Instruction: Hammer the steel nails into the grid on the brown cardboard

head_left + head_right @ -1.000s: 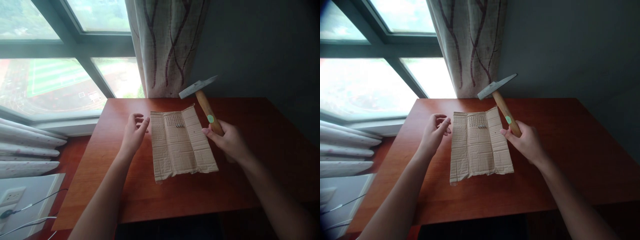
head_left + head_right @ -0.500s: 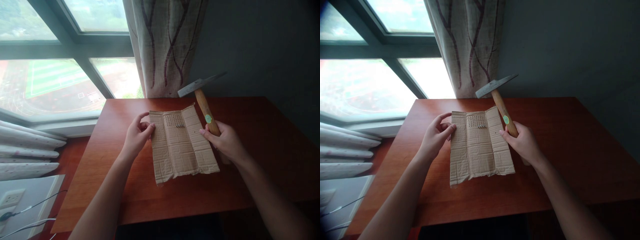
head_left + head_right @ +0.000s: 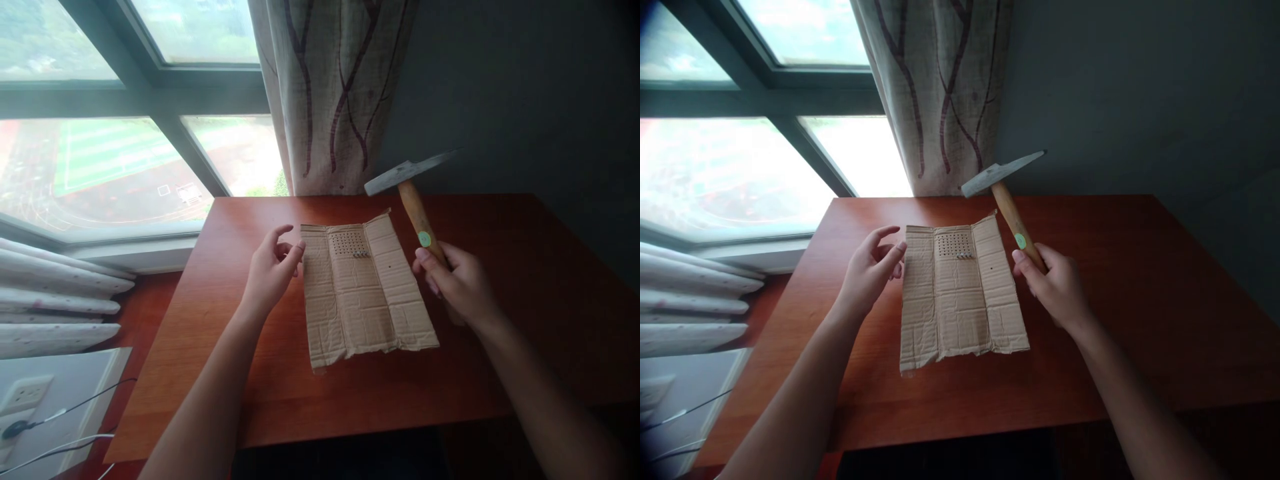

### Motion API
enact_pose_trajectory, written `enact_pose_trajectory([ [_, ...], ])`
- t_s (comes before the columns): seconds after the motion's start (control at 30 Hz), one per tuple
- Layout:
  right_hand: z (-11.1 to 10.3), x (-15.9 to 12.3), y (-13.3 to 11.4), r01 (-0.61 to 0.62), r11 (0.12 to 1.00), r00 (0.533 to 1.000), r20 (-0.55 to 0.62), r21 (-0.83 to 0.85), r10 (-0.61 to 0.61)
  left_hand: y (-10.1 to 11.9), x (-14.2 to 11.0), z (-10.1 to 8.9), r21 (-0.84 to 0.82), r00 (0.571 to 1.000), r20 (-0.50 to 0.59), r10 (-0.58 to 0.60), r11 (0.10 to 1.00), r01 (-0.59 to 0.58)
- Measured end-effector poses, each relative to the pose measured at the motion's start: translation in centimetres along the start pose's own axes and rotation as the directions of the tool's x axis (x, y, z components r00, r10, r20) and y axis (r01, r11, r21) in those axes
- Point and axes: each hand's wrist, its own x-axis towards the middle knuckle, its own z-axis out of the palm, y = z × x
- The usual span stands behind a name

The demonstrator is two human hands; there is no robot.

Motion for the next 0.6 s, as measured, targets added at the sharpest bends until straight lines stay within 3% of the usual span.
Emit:
enact_pose_trajectory([
  [0.17,0.5,1.2,1.1,0.064,0.988,0.961,-0.277,0.141,-0.022,-0.1,0.9,-2.8,0.236,0.984,-0.132,0.120,0.968,-0.086],
  [0.33,1.6,3.3,1.1,0.161,0.955,0.923,-0.380,0.247,-0.057,-1.0,1.2,-5.4,0.468,0.982,-0.132,0.133,0.882,-0.056],
  [0.4,2.0,3.9,1.2,0.189,0.952,0.912,-0.403,0.241,-0.079,-1.5,0.8,-6.0,0.590,0.987,-0.105,0.125,0.807,-0.039],
  [0.5,2.7,4.2,1.7,0.196,0.945,0.911,-0.404,0.260,-0.078,-1.9,-0.2,-6.1,0.781,0.988,-0.059,0.139,0.623,-0.042],
  [0.6,3.1,4.0,2.5,0.218,0.920,0.909,-0.412,0.326,-0.069,-2.0,-1.5,-5.6,0.882,0.989,-0.016,0.146,0.468,-0.055],
])
